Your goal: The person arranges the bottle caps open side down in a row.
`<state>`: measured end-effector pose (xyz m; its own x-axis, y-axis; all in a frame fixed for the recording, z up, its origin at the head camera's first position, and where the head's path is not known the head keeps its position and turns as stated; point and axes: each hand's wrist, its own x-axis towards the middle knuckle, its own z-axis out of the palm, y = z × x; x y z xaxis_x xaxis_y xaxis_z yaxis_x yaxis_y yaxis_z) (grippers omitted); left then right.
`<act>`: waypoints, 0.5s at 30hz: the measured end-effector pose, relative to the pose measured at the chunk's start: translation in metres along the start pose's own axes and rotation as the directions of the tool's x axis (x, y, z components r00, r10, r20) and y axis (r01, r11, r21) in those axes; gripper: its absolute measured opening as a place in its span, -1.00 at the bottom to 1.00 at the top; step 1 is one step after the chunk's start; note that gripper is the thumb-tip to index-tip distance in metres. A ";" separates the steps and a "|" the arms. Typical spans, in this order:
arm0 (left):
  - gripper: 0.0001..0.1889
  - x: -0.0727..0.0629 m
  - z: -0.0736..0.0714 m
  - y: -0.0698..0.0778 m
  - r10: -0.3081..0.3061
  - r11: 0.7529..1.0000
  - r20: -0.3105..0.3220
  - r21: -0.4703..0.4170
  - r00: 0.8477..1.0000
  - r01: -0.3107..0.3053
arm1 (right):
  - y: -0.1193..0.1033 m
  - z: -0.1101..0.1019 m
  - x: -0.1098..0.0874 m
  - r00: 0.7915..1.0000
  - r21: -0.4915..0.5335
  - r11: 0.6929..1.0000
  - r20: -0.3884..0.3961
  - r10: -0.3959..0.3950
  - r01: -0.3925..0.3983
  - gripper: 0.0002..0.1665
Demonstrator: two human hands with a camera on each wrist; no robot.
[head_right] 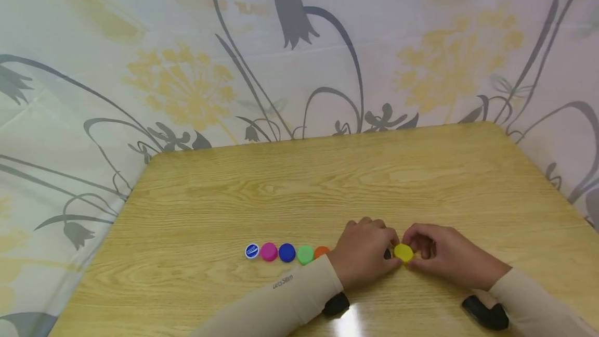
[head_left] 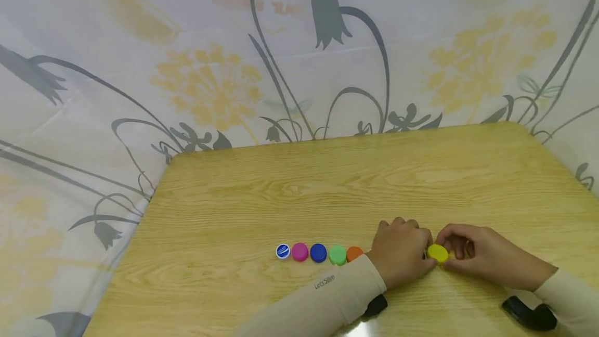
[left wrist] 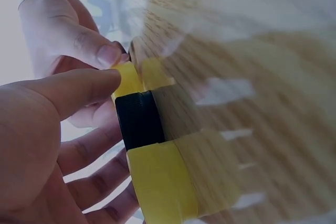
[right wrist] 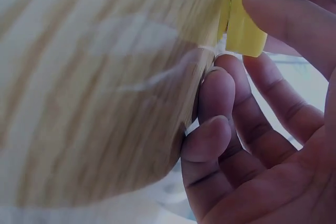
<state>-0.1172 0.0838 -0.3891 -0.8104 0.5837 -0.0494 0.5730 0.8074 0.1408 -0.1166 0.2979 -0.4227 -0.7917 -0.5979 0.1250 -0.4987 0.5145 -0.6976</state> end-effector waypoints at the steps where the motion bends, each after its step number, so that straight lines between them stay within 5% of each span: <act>1: -0.81 0.000 0.000 0.000 0.000 1.000 0.000 0.002 1.000 0.000 | 0.000 0.000 0.000 1.000 -0.005 1.000 -0.003 -0.003 0.003 -0.64; 10: -0.79 0.000 0.002 -0.001 0.010 0.999 -0.010 0.031 1.000 -0.010 | -0.004 0.001 0.003 1.000 0.009 1.000 0.016 0.025 -0.025 -0.68; 15: -0.61 -0.009 -0.006 -0.011 0.017 1.000 0.007 0.023 1.000 -0.017 | -0.003 -0.001 0.002 0.999 0.021 0.999 0.035 0.024 -0.025 -0.58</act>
<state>-0.1167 0.0691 -0.3838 -0.7996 0.5982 -0.0535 0.5897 0.7989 0.1185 -0.1167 0.2962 -0.4194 -0.7907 -0.6066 0.0829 -0.4712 0.5165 -0.7150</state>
